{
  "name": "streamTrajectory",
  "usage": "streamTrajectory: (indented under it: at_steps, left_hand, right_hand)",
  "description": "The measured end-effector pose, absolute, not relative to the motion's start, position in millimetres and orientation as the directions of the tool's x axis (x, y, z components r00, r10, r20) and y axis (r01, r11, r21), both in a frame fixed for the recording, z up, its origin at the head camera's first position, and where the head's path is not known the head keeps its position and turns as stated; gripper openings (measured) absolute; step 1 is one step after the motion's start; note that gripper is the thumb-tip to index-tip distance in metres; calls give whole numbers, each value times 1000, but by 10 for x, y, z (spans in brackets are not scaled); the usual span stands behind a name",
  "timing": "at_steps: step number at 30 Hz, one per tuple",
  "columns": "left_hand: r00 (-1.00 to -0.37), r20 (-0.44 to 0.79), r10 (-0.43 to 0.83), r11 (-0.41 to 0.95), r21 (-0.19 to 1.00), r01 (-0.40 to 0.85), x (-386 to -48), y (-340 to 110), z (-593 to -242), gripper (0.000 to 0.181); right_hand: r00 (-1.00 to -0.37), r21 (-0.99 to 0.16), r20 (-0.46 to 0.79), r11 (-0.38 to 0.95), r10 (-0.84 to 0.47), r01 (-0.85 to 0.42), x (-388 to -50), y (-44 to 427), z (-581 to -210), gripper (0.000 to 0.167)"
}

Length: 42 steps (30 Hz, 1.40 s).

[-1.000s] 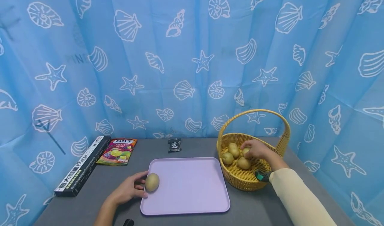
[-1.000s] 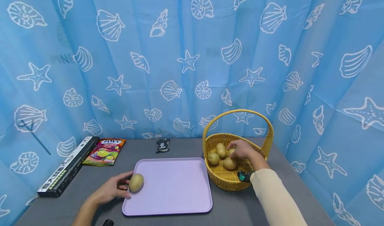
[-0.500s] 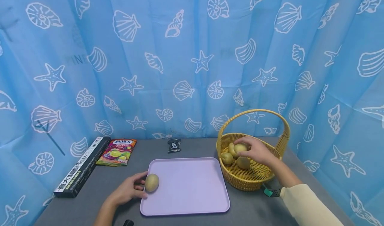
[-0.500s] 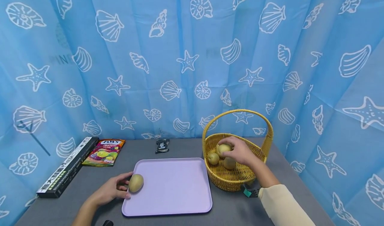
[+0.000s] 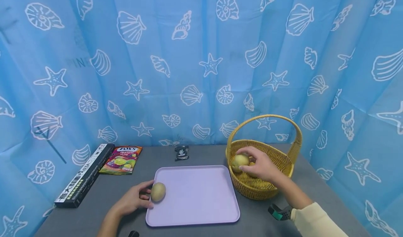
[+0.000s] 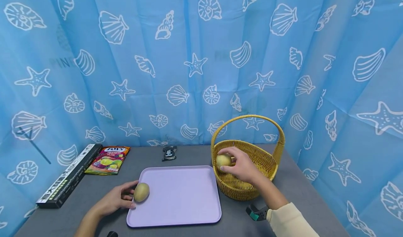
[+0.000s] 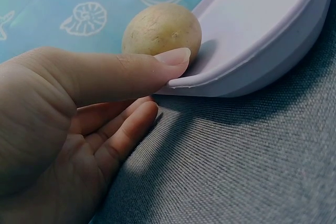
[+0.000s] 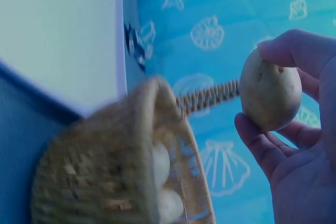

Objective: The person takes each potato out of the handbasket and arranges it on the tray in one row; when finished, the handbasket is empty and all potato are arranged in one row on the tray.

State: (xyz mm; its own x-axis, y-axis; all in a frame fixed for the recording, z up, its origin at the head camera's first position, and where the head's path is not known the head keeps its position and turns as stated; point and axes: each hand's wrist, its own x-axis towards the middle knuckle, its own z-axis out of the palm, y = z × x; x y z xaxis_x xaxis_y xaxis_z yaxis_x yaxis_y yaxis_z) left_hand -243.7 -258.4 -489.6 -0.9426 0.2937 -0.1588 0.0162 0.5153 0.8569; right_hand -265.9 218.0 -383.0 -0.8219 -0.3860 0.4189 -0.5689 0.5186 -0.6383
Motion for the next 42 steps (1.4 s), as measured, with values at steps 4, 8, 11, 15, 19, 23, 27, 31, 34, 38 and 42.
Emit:
streamTrajectory:
  at_steps: [4, 8, 11, 15, 19, 23, 27, 31, 34, 38, 42]
  left_hand:
    - [-943, -154, 295, 512, 859, 20, -2435, -2582, -4894, 91]
    - [-944, -156, 289, 517, 856, 17, -2438, -2581, -4894, 91]
    - [-945, -162, 285, 523, 853, 11, -2440, -2580, -4897, 91]
    - [-944, -169, 282, 523, 852, 4, -2434, -2582, -4909, 91]
    - [-944, -170, 282, 518, 855, 1, -2435, -2582, -4922, 92]
    - [-944, -166, 284, 515, 857, 4, -2445, -2581, -4924, 92]
    - [-942, -161, 294, 516, 857, 15, -2453, -2589, -4911, 92]
    - [-939, -155, 306, 516, 856, 27, -2465, -2596, -4899, 92]
    - [-940, -155, 304, 521, 853, 28, -2460, -2597, -4901, 92]
    - [-941, -151, 302, 523, 852, 31, -2448, -2594, -4904, 92]
    - [-941, -148, 305, 522, 852, 35, -2446, -2586, -4900, 91]
  right_hand:
    - [-794, -648, 423, 467, -436, -602, -2594, 2022, -3846, 45]
    - [-778, -668, 396, 428, -488, -609, -2537, 1839, -3867, 48]
    - [-766, -670, 374, 418, -523, -613, -2522, 1707, -3898, 51]
    - [-723, -621, 388, 417, -572, -663, -2547, 1528, -3963, 54]
    - [-698, -598, 393, 411, -598, -688, -2591, 1340, -4068, 54]
    - [-712, -630, 346, 412, -611, -659, -2635, 1144, -4185, 56]
    - [-732, -663, 277, 427, -623, -615, -2683, 934, -4307, 59]
    - [-740, -663, 217, 460, -636, -590, -2735, 715, -4442, 62]
    - [-738, -648, 176, 487, -652, -585, -2741, 563, -4520, 64]
    - [-721, -645, 158, 483, -674, -593, -2726, 389, -4585, 67]
    - [-700, -639, 172, 463, -693, -614, -2714, 248, -4624, 70]
